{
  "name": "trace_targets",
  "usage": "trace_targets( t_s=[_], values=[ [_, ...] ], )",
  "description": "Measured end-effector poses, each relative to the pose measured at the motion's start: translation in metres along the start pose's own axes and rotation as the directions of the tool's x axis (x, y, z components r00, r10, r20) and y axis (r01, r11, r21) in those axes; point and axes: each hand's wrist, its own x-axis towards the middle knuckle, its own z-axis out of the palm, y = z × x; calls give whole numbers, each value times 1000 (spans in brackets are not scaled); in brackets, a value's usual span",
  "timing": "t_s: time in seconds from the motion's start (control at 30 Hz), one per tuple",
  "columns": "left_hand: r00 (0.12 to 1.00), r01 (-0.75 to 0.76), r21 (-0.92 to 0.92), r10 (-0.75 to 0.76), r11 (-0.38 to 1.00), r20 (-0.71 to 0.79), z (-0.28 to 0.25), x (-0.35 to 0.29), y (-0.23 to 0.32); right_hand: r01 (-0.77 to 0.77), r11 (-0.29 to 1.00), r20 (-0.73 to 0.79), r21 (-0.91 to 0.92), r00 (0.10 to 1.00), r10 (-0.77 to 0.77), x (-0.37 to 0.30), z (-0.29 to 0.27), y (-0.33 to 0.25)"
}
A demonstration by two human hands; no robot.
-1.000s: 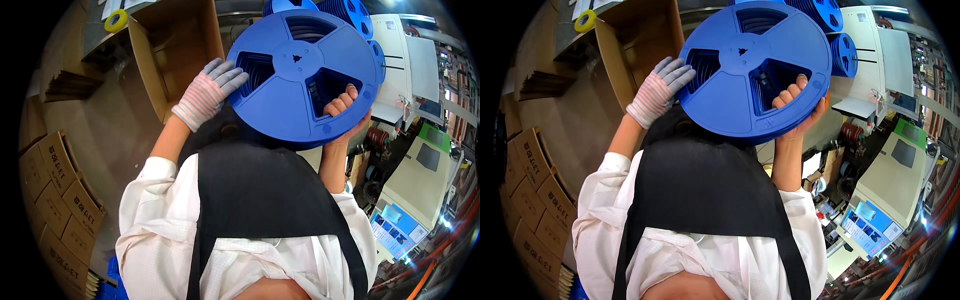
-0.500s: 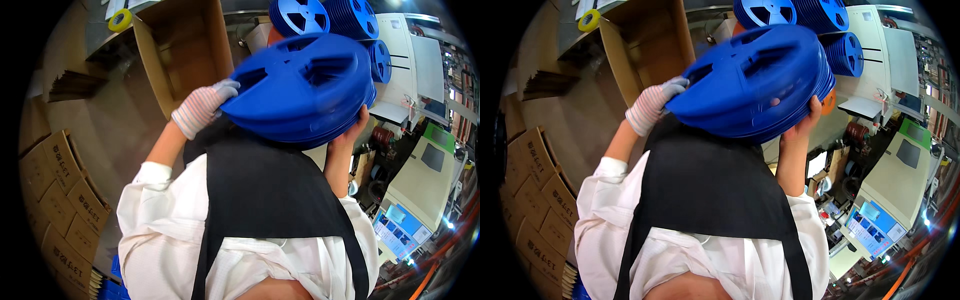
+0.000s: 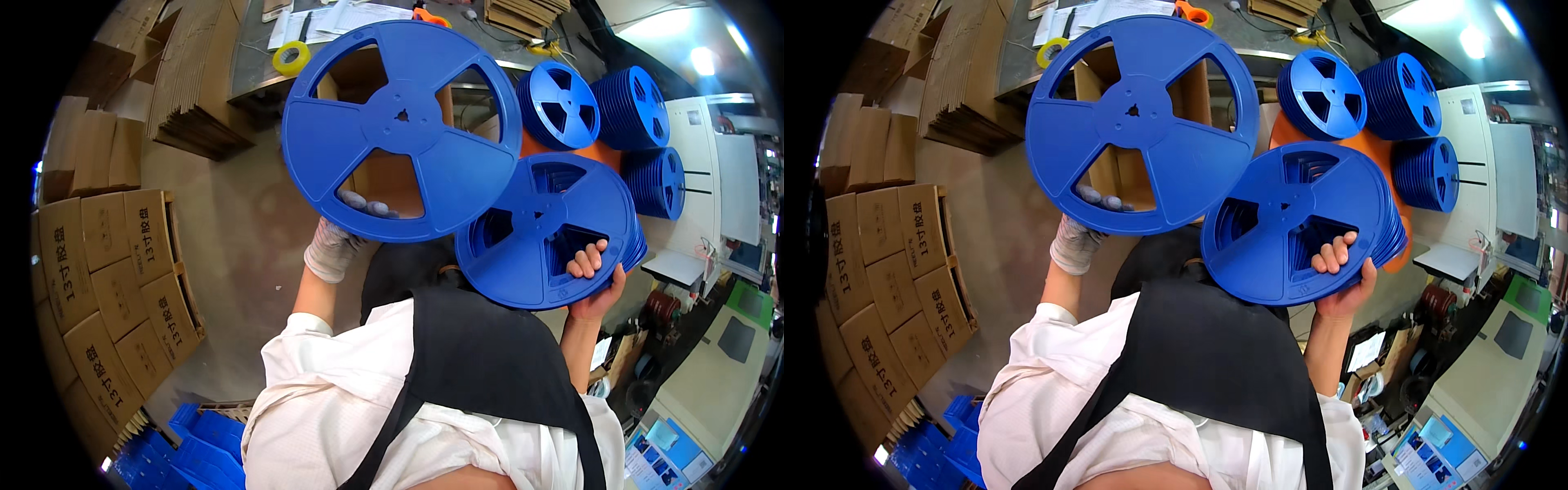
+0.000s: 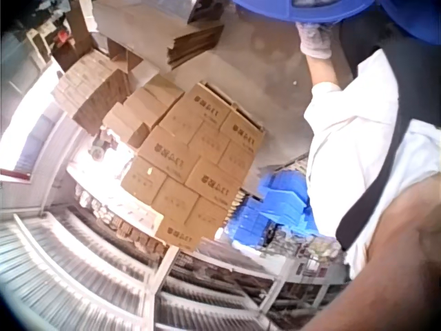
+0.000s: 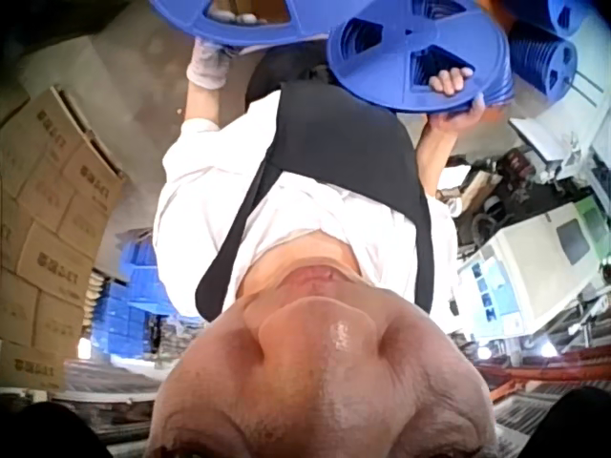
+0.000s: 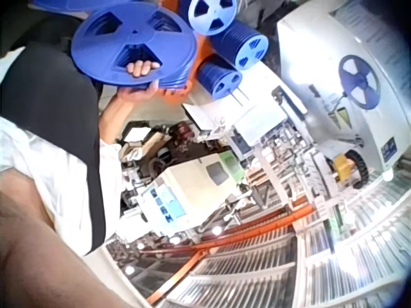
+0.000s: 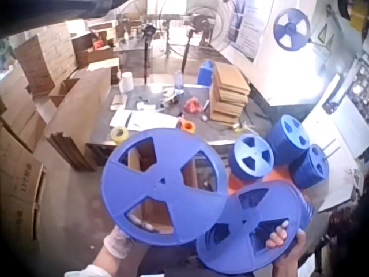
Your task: The person opens a machine door, then walks to a table and places a cardboard box on it. They repeatedly pick up stacks of blue plastic spools, separate them, and place them into the box. The person continues stacking the spools until the box is filled.
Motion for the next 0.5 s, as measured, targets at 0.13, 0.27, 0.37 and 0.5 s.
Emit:
trace_targets(
  t_s=[0.13, 0.27, 0.37, 0.5],
  values=[
    [994, 109, -15, -109, 994, 16, 15, -3, 13, 4, 1000, 10, 6, 1000, -4, 0, 2, 4],
    [995, 81, -28, -83, 996, -59, 20, -3, 16, 10, 1000, 19, 13, 1000, -10, 3, 5, 6],
    [992, -84, -94, 74, 992, -105, 27, 4, 5, 8, 999, 43, 36, 999, -9, 4, 8, 7],
    [989, 25, -19, -28, 999, -143, 28, 20, 21, 20, 995, 94, 101, 995, -30, 7, 9, 3]
  ],
)
